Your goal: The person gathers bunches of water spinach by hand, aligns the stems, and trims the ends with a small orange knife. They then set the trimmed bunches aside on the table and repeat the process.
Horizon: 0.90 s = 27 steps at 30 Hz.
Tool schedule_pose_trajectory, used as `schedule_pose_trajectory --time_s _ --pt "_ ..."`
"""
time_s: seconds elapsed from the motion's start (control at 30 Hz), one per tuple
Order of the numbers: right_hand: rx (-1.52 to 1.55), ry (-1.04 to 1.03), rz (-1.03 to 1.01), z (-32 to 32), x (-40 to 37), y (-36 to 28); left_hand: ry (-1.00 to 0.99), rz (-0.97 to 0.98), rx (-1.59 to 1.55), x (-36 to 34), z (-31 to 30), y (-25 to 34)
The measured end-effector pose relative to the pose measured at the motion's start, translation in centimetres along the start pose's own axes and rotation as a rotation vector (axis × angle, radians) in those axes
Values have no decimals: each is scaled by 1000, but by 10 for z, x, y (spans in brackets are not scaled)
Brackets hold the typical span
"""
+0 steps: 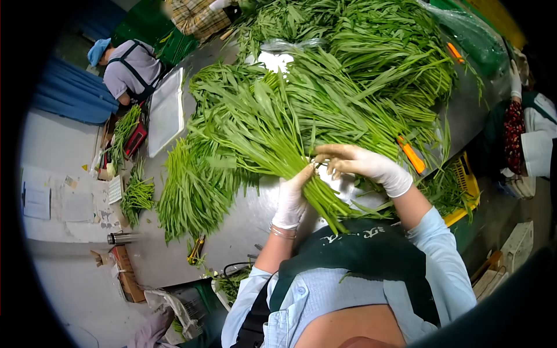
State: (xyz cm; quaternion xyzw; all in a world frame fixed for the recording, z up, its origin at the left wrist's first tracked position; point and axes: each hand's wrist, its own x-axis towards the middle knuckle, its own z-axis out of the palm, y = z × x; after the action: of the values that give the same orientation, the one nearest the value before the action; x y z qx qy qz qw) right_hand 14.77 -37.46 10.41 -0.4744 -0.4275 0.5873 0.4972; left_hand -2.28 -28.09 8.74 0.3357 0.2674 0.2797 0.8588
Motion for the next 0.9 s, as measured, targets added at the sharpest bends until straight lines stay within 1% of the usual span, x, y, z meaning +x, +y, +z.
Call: schedule_pose_trajectory --time_s 0.07,0.13,0.17,0.27,0.3,0.33,0.37,0.4,0.43,0.47,0.5,0.57,0.6,0.63,0.7,0.77,0.8,0.9 --pt "-149 262 -35 17 17 5 -3 29 45 2 -8 -11" --pt "1 415 -53 34 25 6 8 24 -9 0 0 -14" --pt "17 476 -122 34 32 21 13 24 -35 0 3 -14" --pt "130 371 -168 38 8 11 87 35 -114 5 -11 -7" --pt "141 344 -87 37 -8 -1 122 41 -138 7 -17 -3" --pt "136 289 -168 24 -18 11 129 60 -128 6 -19 2" --pt "212 254 -163 14 -31 12 117 72 -148 7 -22 4" --pt "267 273 -171 7 -42 13 105 80 -166 7 -26 4" --pt "178 301 -176 0 -51 11 90 85 -182 7 -29 4" --pt "-27 312 -106 -5 -54 10 154 103 -140 7 -28 2" --pt "-233 323 -34 -10 -56 8 169 147 -118 9 -26 -2" --pt "-401 342 -104 1 -50 15 189 232 -71 13 -20 -13" --pt "-437 332 0 17 -49 3 223 253 -60 10 -11 -14" --pt "-403 275 147 32 -46 -5 223 253 -33 6 -1 -14" --pt "-727 375 -41 50 -35 6 228 262 21 -2 11 -12" --pt "-858 453 -106 48 -26 33 197 271 59 -2 3 -13" --pt "-923 488 -141 49 -22 33 195 280 56 -1 -1 -13" --pt "-691 533 -126 49 -29 22 216 284 -11 -2 -1 -12"
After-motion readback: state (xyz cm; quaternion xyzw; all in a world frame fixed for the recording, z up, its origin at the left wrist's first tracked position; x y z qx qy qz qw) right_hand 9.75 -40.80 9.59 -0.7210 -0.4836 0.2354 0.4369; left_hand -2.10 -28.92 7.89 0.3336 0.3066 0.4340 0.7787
